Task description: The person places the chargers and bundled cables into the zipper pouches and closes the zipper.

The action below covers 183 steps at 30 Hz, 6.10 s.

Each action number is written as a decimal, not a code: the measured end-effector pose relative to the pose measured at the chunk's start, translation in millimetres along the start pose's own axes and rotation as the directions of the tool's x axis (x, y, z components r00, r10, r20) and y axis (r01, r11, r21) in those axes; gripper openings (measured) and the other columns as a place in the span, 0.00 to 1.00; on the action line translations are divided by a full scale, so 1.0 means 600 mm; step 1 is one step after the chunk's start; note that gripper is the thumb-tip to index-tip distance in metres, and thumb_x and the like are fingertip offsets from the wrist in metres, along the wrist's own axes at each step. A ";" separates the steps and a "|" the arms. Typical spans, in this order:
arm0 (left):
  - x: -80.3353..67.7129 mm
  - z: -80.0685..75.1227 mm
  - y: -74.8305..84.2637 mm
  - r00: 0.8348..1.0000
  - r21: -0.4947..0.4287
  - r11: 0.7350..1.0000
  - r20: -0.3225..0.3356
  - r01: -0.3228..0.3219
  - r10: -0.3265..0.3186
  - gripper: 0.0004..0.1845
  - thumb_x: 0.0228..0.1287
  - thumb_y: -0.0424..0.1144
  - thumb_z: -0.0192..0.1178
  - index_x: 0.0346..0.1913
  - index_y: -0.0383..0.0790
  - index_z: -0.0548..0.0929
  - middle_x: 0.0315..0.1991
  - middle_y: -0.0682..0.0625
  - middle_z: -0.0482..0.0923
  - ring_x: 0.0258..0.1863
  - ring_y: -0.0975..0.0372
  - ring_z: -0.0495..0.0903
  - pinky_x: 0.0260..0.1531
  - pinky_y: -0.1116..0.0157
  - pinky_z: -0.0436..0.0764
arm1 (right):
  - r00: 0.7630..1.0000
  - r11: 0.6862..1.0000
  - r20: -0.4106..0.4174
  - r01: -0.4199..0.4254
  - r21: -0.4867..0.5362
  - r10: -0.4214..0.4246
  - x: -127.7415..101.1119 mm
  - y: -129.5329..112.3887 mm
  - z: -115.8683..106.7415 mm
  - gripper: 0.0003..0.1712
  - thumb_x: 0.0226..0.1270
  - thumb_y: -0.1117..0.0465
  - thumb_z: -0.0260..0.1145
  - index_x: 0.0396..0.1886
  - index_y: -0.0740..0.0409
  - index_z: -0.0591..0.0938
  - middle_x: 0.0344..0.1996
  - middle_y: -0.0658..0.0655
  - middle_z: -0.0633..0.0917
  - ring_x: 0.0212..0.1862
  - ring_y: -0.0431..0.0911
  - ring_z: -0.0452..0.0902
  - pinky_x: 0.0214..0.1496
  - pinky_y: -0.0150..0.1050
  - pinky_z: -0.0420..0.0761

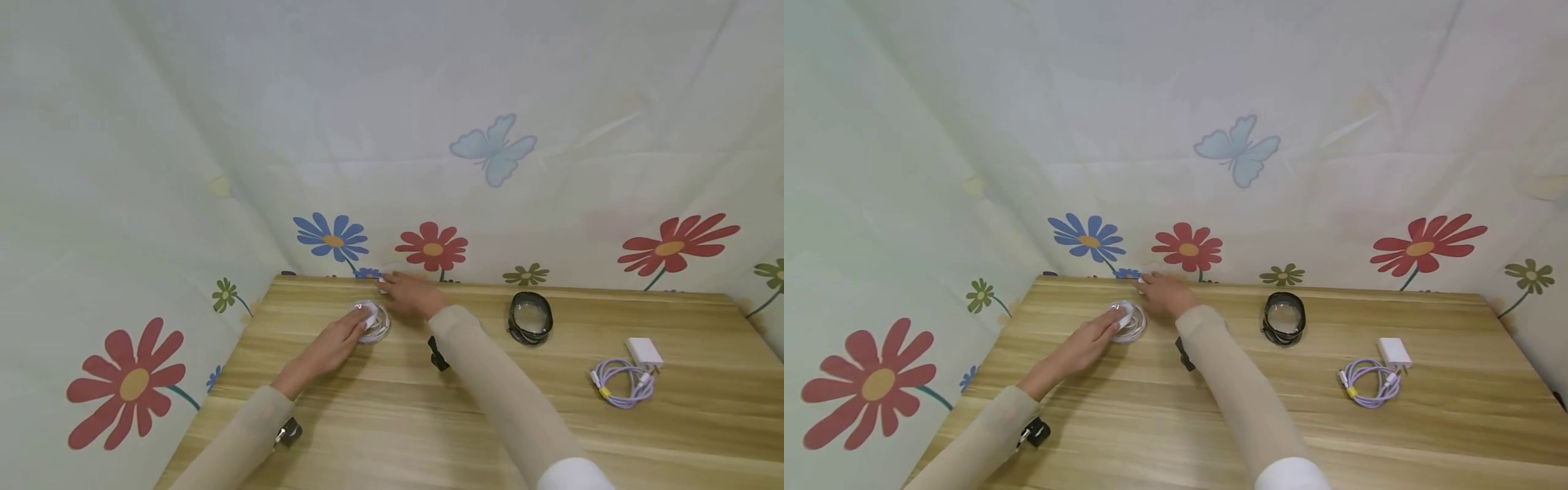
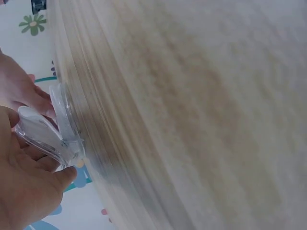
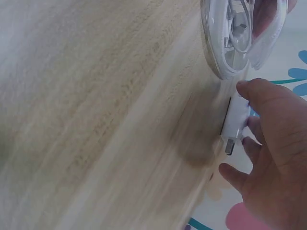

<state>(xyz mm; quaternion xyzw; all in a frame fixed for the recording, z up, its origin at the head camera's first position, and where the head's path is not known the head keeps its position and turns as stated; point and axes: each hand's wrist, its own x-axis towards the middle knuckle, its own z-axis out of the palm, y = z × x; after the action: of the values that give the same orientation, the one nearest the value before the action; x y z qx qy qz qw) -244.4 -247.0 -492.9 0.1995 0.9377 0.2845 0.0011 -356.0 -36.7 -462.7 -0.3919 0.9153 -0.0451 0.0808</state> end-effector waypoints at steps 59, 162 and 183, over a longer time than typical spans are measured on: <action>0.018 0.005 0.023 0.996 -0.013 0.999 -0.076 0.036 -0.037 0.23 0.79 0.39 0.49 0.69 0.30 0.74 0.67 0.34 0.73 0.68 0.41 0.72 0.69 0.47 0.68 | 0.988 0.991 -0.084 0.131 -0.006 -0.131 -0.099 0.014 0.011 0.22 0.63 0.68 0.74 0.57 0.57 0.85 0.51 0.58 0.86 0.52 0.49 0.83 0.58 0.41 0.82; 0.015 0.010 0.014 0.994 -0.120 0.992 -0.097 0.045 -0.057 0.25 0.84 0.44 0.42 0.73 0.33 0.70 0.71 0.35 0.70 0.72 0.42 0.66 0.72 0.45 0.64 | 0.969 0.964 -0.231 0.140 0.227 -0.087 -0.053 -0.040 0.034 0.15 0.67 0.62 0.73 0.53 0.56 0.88 0.48 0.52 0.89 0.47 0.42 0.84 0.53 0.32 0.82; 0.016 0.008 0.007 0.991 -0.122 0.991 -0.113 0.058 -0.072 0.25 0.84 0.45 0.41 0.74 0.37 0.70 0.71 0.36 0.70 0.71 0.42 0.67 0.71 0.44 0.65 | 0.930 0.953 -0.345 0.208 0.219 -0.123 -0.030 -0.043 0.048 0.10 0.66 0.63 0.73 0.46 0.56 0.89 0.45 0.53 0.90 0.48 0.44 0.85 0.52 0.35 0.82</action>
<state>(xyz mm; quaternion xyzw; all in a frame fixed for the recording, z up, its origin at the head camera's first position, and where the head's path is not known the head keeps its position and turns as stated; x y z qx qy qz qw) -251.5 -237.9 -493.5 0.1513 0.9237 0.3504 -0.0328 -319.9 -42.0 -485.3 -0.4417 0.8661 -0.2323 -0.0273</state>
